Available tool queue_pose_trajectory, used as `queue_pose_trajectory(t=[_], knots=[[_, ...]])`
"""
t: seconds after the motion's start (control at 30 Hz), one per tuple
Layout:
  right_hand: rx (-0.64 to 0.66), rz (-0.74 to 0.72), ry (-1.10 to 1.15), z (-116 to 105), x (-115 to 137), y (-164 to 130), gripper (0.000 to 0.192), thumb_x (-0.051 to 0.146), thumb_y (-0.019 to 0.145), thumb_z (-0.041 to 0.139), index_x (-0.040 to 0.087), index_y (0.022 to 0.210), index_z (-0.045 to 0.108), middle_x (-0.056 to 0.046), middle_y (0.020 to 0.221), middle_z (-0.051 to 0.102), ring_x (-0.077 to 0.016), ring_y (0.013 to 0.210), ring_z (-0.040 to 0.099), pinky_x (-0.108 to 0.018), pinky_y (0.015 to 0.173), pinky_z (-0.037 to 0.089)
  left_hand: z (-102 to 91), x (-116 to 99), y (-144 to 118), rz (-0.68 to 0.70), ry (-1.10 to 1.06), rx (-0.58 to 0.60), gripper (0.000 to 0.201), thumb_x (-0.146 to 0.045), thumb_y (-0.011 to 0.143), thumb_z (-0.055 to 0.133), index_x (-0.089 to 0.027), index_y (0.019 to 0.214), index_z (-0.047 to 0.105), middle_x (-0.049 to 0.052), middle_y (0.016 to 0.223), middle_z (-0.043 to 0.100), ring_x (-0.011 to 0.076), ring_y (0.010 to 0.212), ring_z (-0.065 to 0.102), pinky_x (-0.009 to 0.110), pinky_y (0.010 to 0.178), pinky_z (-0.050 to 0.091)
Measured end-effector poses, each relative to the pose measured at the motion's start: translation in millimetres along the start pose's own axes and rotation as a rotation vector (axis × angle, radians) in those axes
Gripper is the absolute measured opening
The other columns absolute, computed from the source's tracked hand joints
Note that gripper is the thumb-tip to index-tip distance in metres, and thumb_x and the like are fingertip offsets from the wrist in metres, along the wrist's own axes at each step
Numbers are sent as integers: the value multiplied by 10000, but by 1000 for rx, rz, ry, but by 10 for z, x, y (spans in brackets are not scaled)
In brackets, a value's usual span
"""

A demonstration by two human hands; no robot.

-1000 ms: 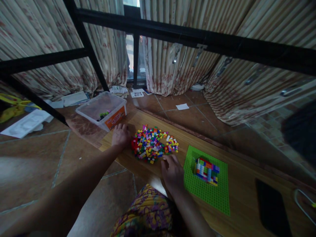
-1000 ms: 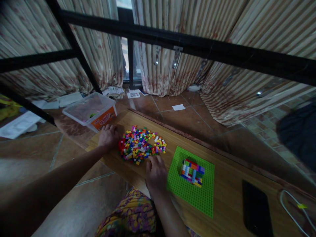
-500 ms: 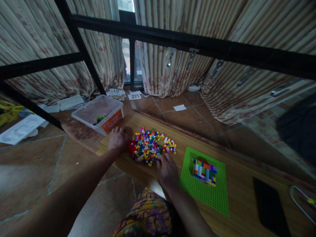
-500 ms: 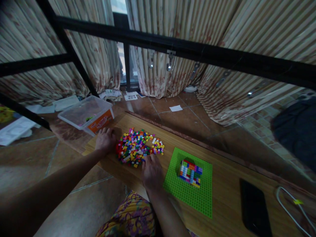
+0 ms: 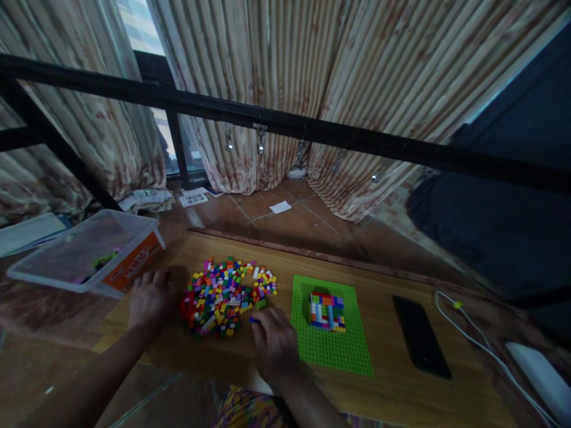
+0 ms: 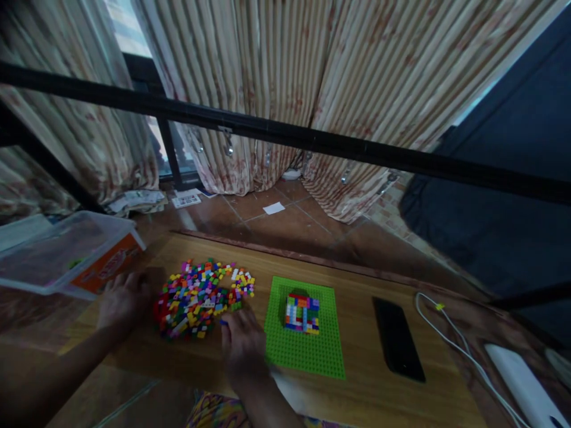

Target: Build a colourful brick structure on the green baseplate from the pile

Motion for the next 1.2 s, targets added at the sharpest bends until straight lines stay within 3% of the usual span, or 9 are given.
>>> queue_pose_trajectory(t=[0.23, 0.4, 0.6, 0.77, 0.97, 1.2], knots=[[-113, 177, 47, -497, -258, -236, 190, 168, 908, 487, 235, 969, 655, -31, 915, 678, -177, 854, 623, -285, 760, 477, -45, -34, 13, -7, 45, 60, 394, -251, 879, 357, -61, 1133, 591, 171, 1067, 615, 288, 993, 544, 405, 902, 406], [-248, 351, 12, -884, -598, -405, 168, 279, 888, 536, 218, 946, 682, -36, 886, 688, -171, 754, 627, -278, 684, 489, 16, -4, 28, -9, 58, 64, 428, -271, 884, 313, -64, 1129, 596, 177, 1077, 607, 303, 1020, 535, 402, 905, 403], [-389, 556, -29, -1208, -972, -475, 280, 419, 822, 589, 180, 923, 694, -52, 836, 702, -172, 662, 621, -283, 620, 490, 43, 24, 29, -31, 73, 79, 474, -306, 893, 273, -64, 1145, 593, 187, 1055, 601, 323, 997, 538, 411, 888, 418], [-417, 590, -60, -1250, -1042, -434, 308, 443, 804, 583, 171, 903, 691, -63, 822, 703, -178, 635, 612, -291, 609, 484, 10, -9, 33, -23, 60, 68, 475, -295, 887, 278, -57, 1144, 600, 190, 1045, 607, 326, 992, 536, 419, 894, 421], [-356, 491, -186, -1102, -912, -319, 252, 367, 838, 537, 179, 917, 684, -65, 853, 697, -189, 720, 627, -294, 684, 478, 23, -4, 22, -9, 27, 30, 468, -298, 894, 278, -64, 1139, 601, 188, 1054, 606, 320, 991, 533, 428, 893, 425], [-349, 446, -441, -960, -859, -214, 217, 311, 850, 495, 194, 841, 676, -62, 792, 668, -212, 763, 597, -311, 731, 437, 25, -6, 21, -43, 30, 63, 458, -299, 899, 284, -82, 1162, 589, 180, 1067, 596, 306, 1014, 524, 410, 914, 414]])
Point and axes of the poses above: each hand's wrist, its own y-axis towards the middle knuckle, its own z-axis out of the palm, x = y × z, the point moved 3 cm from there along y, towards the middle knuckle
